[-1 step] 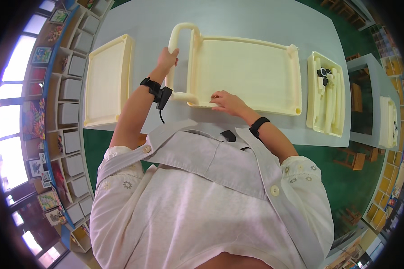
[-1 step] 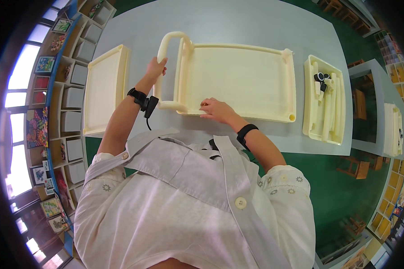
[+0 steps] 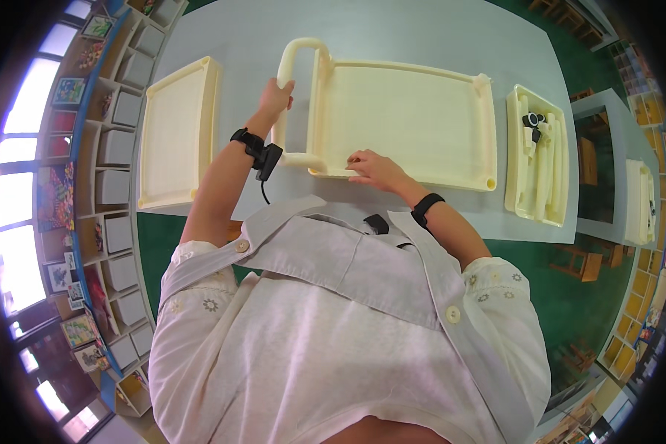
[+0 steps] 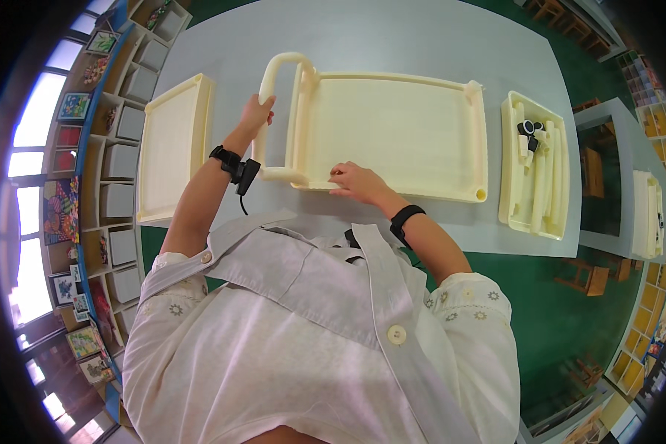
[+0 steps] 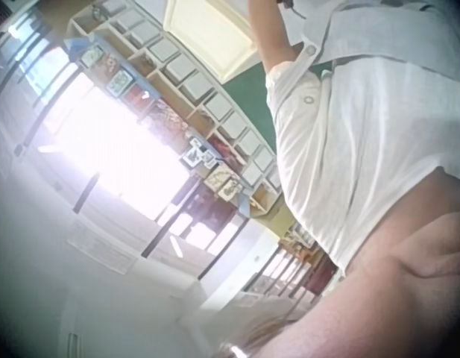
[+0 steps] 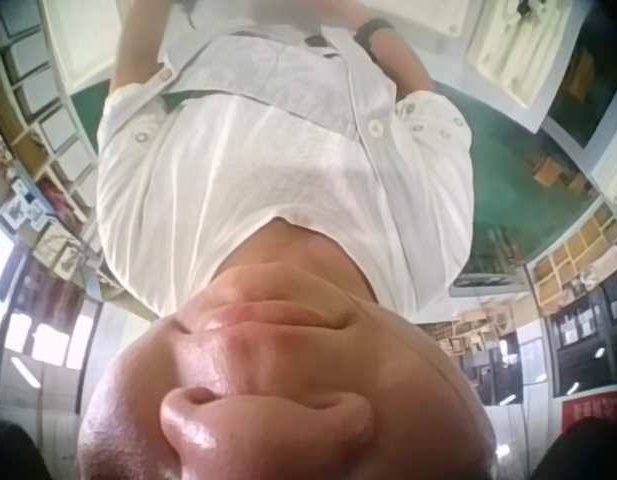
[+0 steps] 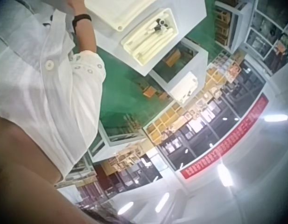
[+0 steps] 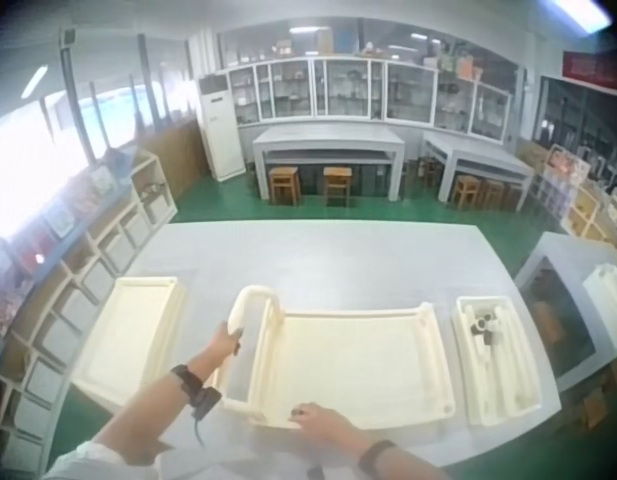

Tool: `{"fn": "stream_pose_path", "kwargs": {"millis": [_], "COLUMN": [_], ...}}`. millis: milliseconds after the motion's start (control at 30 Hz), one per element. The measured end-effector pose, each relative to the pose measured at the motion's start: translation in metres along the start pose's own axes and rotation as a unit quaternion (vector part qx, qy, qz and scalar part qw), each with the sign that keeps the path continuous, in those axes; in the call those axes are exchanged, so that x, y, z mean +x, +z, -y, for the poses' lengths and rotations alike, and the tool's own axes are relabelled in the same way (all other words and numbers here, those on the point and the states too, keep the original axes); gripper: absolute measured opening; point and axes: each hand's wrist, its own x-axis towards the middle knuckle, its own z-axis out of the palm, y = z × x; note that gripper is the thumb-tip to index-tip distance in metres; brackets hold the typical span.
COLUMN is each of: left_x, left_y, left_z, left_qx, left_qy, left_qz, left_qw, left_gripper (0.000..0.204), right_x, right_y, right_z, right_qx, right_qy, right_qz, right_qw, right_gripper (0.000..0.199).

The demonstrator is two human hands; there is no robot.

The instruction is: Assemble a plastic multi-tier storage cart by attaching wheels, pillars, and shelves.

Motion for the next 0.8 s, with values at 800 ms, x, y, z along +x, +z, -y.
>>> {"fn": "stream_pose_path", "kwargs": {"millis": [800], "left_x": [-0.025], "left_y": [0.063], "left_z": [-0.010], "left_qx": [0.420], "left_qy": [0.206], "left_qz": [-0.053], "left_qw": [0.882], "left_gripper": [0.053], "right_x": [-0.001], "right_y": [-0.004], "right_z": [0.004], "right_qx": [0.042], "right_qy": [0.022], "right_qz": [0.036], "right_qw": [0.998], "right_gripper": [0.031]}}
